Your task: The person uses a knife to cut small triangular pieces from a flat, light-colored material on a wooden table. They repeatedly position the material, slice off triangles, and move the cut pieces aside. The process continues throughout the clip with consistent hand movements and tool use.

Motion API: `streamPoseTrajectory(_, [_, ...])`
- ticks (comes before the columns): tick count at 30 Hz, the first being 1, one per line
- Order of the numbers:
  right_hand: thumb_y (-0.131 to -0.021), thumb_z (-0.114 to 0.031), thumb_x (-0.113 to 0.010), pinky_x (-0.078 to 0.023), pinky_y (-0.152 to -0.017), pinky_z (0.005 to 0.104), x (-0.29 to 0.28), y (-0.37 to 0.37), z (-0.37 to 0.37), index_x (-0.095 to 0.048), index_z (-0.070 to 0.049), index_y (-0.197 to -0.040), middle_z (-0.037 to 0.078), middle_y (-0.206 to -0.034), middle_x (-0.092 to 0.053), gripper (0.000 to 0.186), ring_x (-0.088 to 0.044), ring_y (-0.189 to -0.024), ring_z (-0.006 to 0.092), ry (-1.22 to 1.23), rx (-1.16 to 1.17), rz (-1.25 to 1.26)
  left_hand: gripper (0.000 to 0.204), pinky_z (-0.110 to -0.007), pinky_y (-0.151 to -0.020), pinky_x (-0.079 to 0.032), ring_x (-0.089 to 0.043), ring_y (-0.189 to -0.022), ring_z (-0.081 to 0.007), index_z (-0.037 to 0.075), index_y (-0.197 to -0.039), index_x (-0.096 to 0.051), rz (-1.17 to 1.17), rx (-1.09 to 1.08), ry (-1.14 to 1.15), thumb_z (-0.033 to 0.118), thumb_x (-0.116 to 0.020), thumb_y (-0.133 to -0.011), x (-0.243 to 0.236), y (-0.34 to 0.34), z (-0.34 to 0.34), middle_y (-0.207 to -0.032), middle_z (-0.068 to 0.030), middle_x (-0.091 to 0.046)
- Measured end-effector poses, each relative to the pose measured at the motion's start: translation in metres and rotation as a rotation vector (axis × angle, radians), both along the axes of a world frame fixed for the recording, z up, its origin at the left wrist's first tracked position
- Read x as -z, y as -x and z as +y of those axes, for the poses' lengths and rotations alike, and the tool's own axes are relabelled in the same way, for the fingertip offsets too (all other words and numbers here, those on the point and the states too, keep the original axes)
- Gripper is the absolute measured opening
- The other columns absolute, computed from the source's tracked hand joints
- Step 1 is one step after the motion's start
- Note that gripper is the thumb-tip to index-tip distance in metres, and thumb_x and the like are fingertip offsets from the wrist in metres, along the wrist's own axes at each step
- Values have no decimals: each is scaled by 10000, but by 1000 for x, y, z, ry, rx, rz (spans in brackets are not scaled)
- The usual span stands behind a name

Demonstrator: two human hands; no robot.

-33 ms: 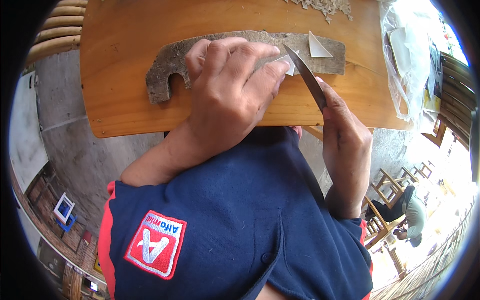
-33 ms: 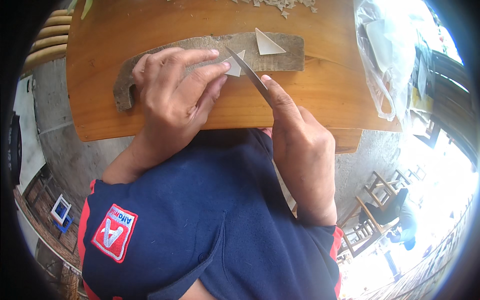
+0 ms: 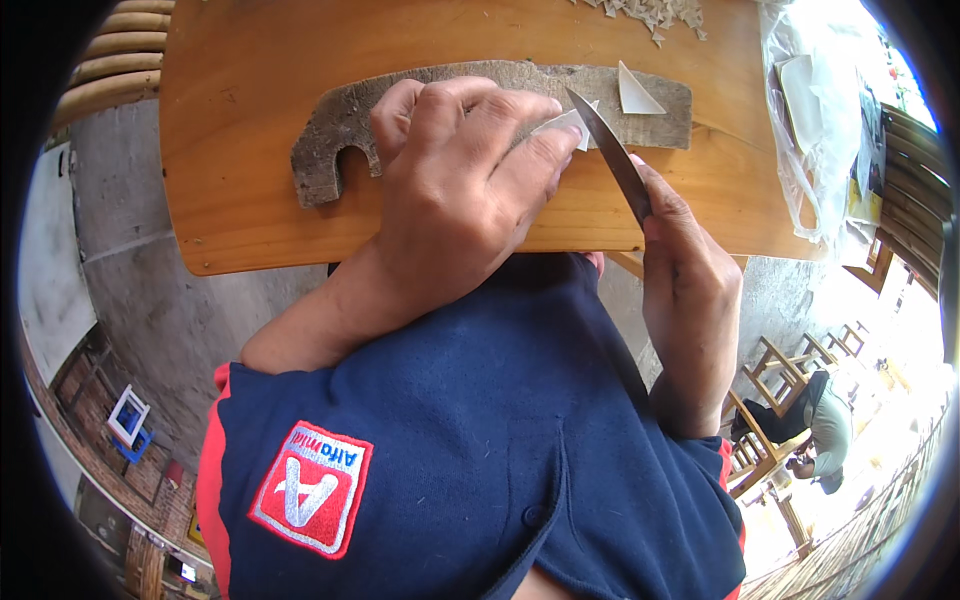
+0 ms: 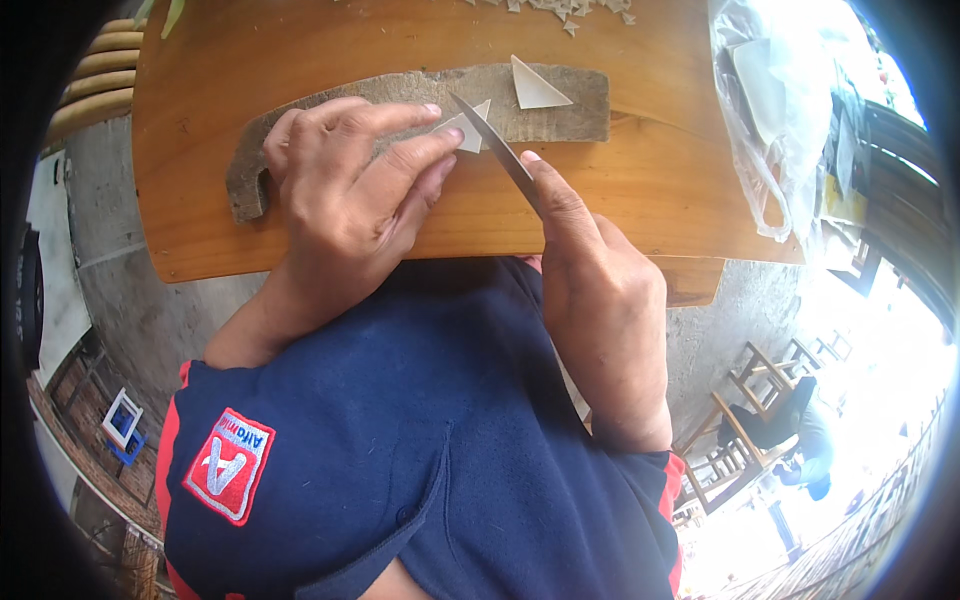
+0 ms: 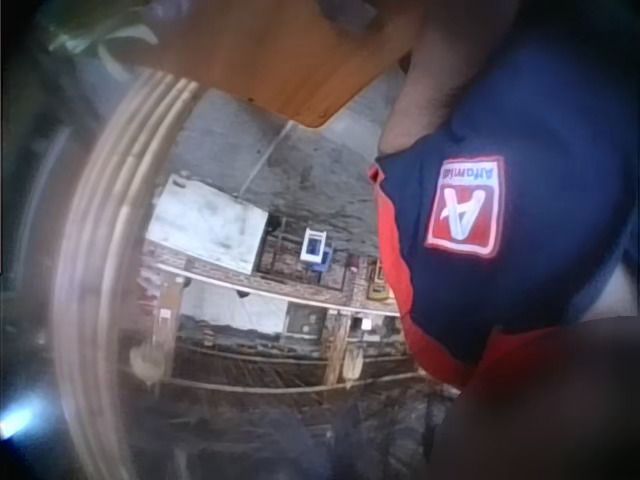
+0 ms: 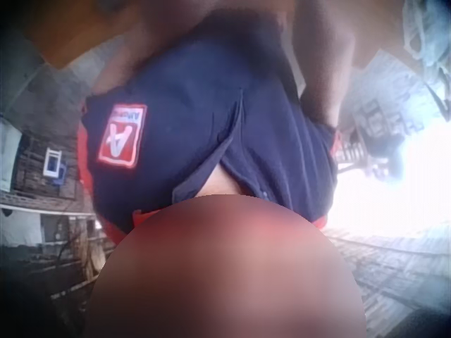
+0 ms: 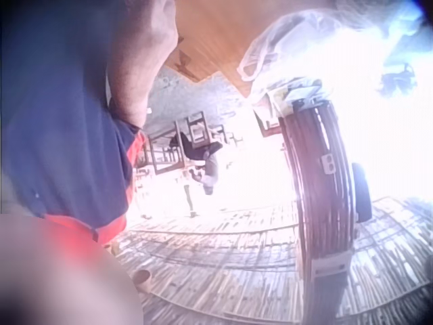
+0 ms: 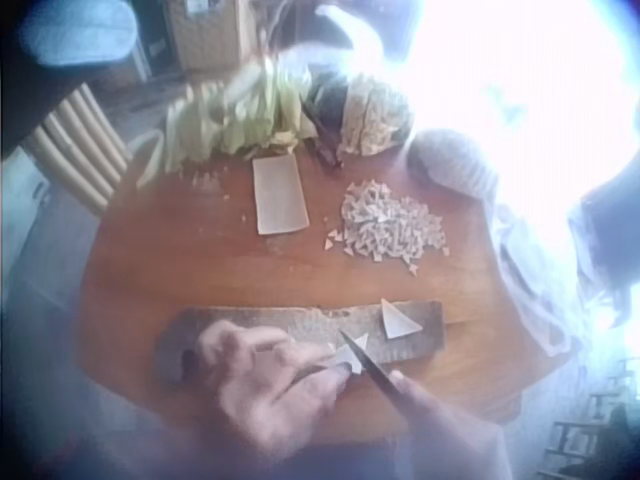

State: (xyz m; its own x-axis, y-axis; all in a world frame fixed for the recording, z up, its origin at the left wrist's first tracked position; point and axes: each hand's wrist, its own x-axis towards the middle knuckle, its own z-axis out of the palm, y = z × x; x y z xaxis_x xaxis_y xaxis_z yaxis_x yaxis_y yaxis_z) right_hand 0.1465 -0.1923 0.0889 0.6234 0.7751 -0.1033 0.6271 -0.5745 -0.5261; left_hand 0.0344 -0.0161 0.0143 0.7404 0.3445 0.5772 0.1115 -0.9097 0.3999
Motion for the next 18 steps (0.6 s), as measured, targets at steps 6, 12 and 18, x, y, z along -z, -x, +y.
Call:
streamPoseTrajectory(6, [-995,50,-615,-577,-751,391,0,7,-2,-674,-72,-1404,199,-976,-751,431,-748,-829,264,-73,45,37,152,-451,-992,-359,-607,-1091,-221,181,-950,-822,51,67,18,205,-853,-804,-7,7,-4,-1158,44,-737])
streamPoseTrajectory(12, [-1011,58,-610,-564,-895,311,2,5,-5,-695,-27,-1370,167,-1073,-784,379,-741,-975,161,-80,133,57,161,-510,-1027,-344,-595,-1131,-249,135,-947,-812,53,94,17,240,-819,-826,-2,0,0,-1153,-12,-721])
streamPoseTrajectory(18, [-993,50,-599,-589,-785,386,11,2,-10,-695,-80,-1373,217,-1000,-759,413,-771,-841,309,-135,109,-29,122,-433,-1051,-342,-608,-1130,-221,198,-982,-824,102,58,25,232,-812,-866,-5,1,-2,-1175,41,-745])
